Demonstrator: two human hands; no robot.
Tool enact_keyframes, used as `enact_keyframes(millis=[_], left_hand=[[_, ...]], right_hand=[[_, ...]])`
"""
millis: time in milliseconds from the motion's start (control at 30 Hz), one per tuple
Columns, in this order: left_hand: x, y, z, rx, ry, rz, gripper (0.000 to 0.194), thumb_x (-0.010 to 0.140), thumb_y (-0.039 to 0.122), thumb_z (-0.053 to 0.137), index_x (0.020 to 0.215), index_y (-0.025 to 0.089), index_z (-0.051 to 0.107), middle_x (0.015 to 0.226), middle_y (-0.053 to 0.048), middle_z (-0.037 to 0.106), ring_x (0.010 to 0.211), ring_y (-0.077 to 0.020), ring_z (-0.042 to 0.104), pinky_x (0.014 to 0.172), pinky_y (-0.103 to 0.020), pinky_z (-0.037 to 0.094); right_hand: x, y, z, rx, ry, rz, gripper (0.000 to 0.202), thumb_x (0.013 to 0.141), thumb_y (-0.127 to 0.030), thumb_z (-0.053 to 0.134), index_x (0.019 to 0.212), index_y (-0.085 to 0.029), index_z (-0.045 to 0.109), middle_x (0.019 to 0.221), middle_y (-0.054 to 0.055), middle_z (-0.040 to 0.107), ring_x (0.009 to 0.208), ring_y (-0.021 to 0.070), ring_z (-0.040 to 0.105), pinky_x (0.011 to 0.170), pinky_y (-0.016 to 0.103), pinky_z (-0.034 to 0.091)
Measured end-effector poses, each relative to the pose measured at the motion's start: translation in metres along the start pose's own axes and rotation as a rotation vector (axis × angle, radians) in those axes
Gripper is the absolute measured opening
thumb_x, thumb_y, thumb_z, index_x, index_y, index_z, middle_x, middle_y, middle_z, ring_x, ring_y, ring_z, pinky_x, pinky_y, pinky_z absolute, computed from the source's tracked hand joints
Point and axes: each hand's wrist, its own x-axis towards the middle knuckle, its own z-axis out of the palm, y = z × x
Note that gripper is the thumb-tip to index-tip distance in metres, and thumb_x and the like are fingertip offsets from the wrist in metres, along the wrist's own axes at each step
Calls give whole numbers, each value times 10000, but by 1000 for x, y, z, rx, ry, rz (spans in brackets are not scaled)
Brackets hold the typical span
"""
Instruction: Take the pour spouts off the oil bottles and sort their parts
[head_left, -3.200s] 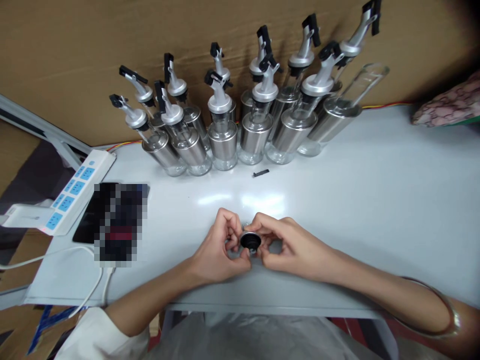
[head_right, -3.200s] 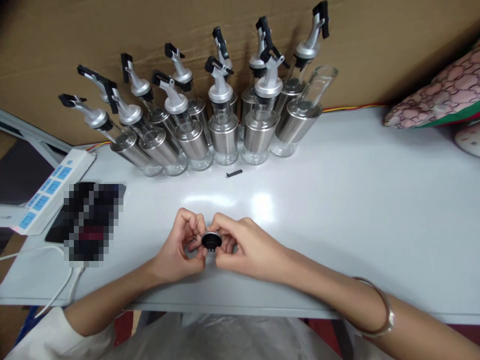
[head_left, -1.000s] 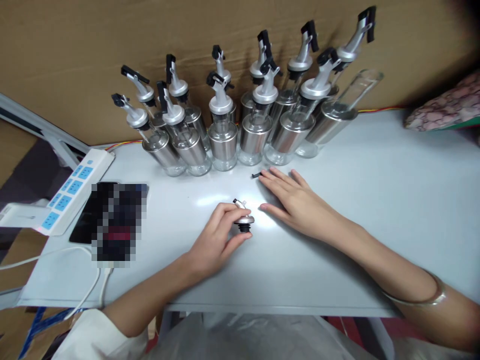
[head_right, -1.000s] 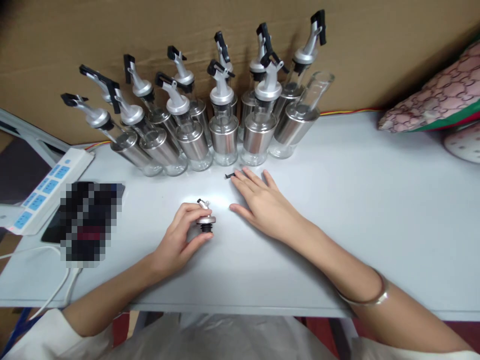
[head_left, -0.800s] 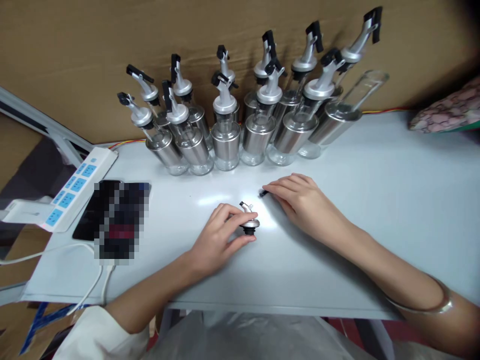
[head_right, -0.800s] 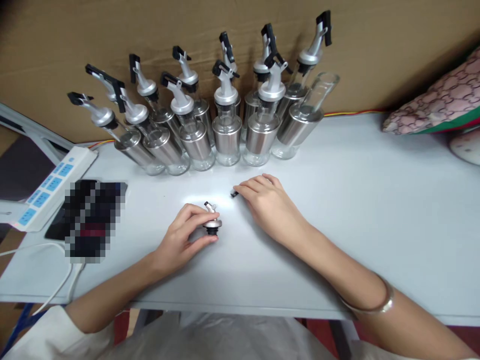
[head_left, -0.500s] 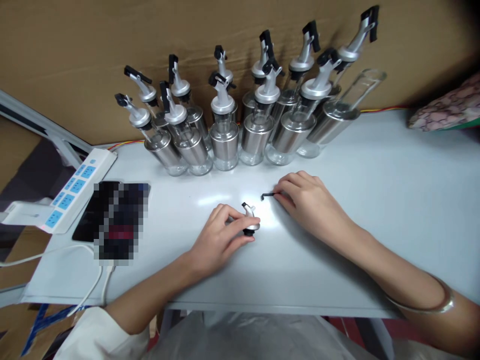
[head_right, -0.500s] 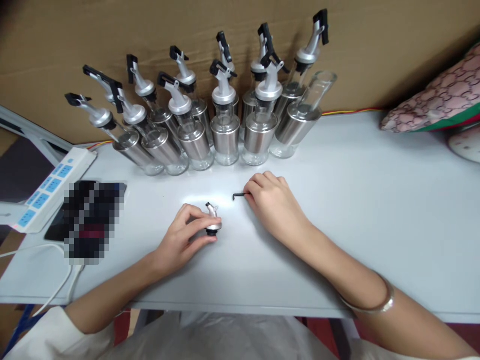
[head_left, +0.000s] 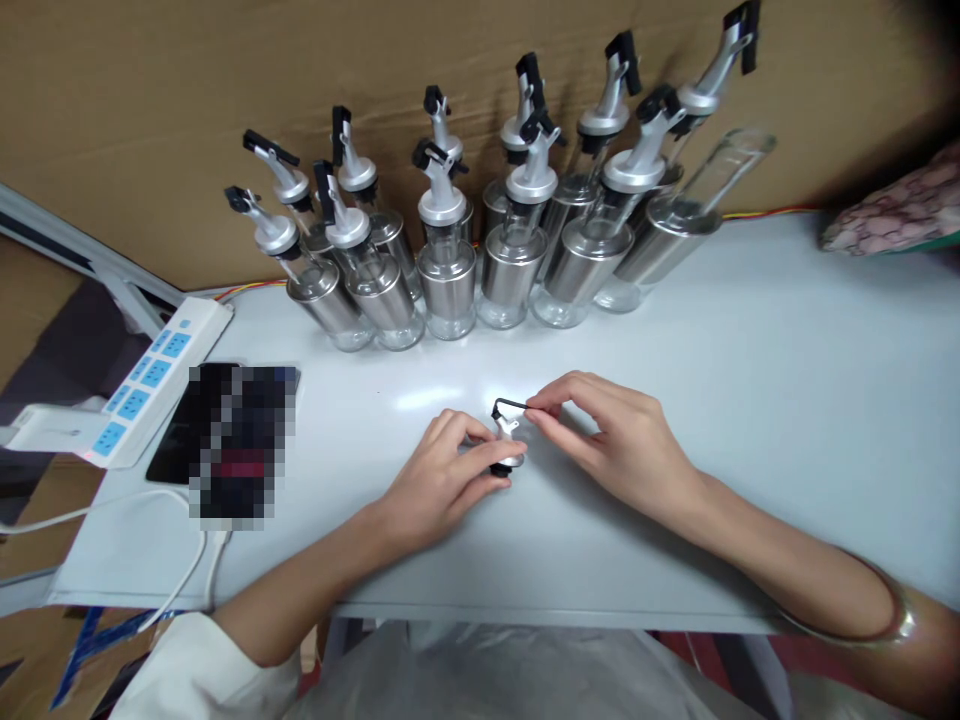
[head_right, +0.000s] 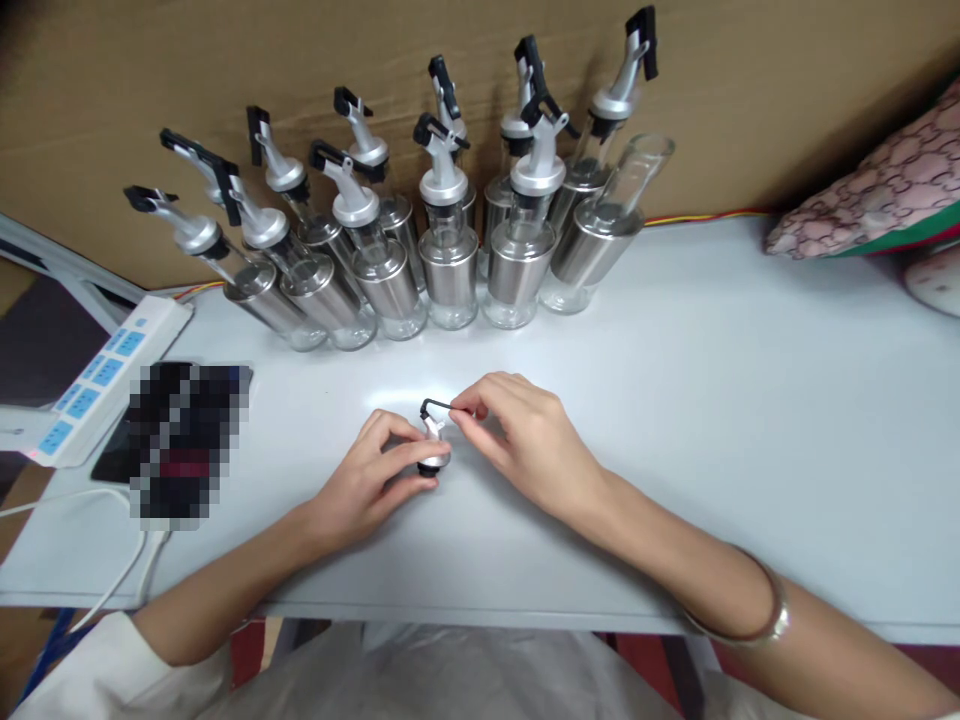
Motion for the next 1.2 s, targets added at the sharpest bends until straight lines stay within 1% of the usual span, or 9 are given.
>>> enact_keyframes(millis=[100,233,433,600,733,833,900,1067,1200], left_hand=[[0,0,0,14,-2,-17,310,938,271,535,1246,258,572,1000,-68,553,919,-204,518,809,-355,475],[0,0,0,0,37,-66,427,939,276,534,1358,273,458,1008,-65,542,930,-205,522,823,-358,486],[1,0,-2,-2,40,12,289,936,300,540,1221,253,549,1030,-63,539,963,-198,535,845,-342,489],[2,0,-2,28,57,49,280,922,290,566,1199,251,559,1045,-57,542,989,-195,527,889,-356,480],[0,0,-1,72,110,29,268,913,290,576,1180,265,577,1180,-85,464,1112,-222,491,935,-388,488],[-1,0,0,88,138,26,255,904,253,590,1158,253,586,1370,-115,344,1216,-251,456,981,-425,476],[-1,-1,-1,74,130,40,254,906,240,586,1160,238,575,1442,-136,303,1240,-257,464,998,-439,471],[-2,-3,-2,41,108,84,302,912,296,576,1204,223,555,1404,-165,437,1230,-254,519,993,-421,490],[-2,-3,-2,28,115,50,319,908,329,579,1210,230,566,1382,-164,470,1160,-246,570,960,-413,511]], right_hand=[[0,2,1,22,-24,-33,116,906,-209,545,811,-228,607,734,27,688,663,171,635,636,304,497],[0,1,1,54,-45,-57,118,902,-199,561,799,-226,610,735,24,695,664,166,639,659,308,509],[-1,-4,-1,54,89,-34,144,892,-149,573,777,-232,599,760,22,718,694,176,668,669,324,512],[-2,-4,1,136,63,-52,131,868,-140,610,774,-232,607,756,21,719,700,174,673,669,317,526],[-3,-5,2,162,44,-61,131,867,-132,612,779,-230,608,771,19,720,713,169,673,681,310,527],[-4,-6,2,180,27,-14,123,866,-129,614,793,-227,604,796,18,728,726,162,681,675,288,522],[-5,-6,2,194,12,22,116,866,-130,612,799,-224,601,807,14,732,730,154,685,658,269,516],[-5,-5,3,218,8,34,102,870,-154,609,790,-216,599,780,1,722,702,140,675,639,248,506],[-4,-4,3,229,-26,42,75,889,-189,601,816,-204,608,783,14,715,696,143,669,617,243,503]])
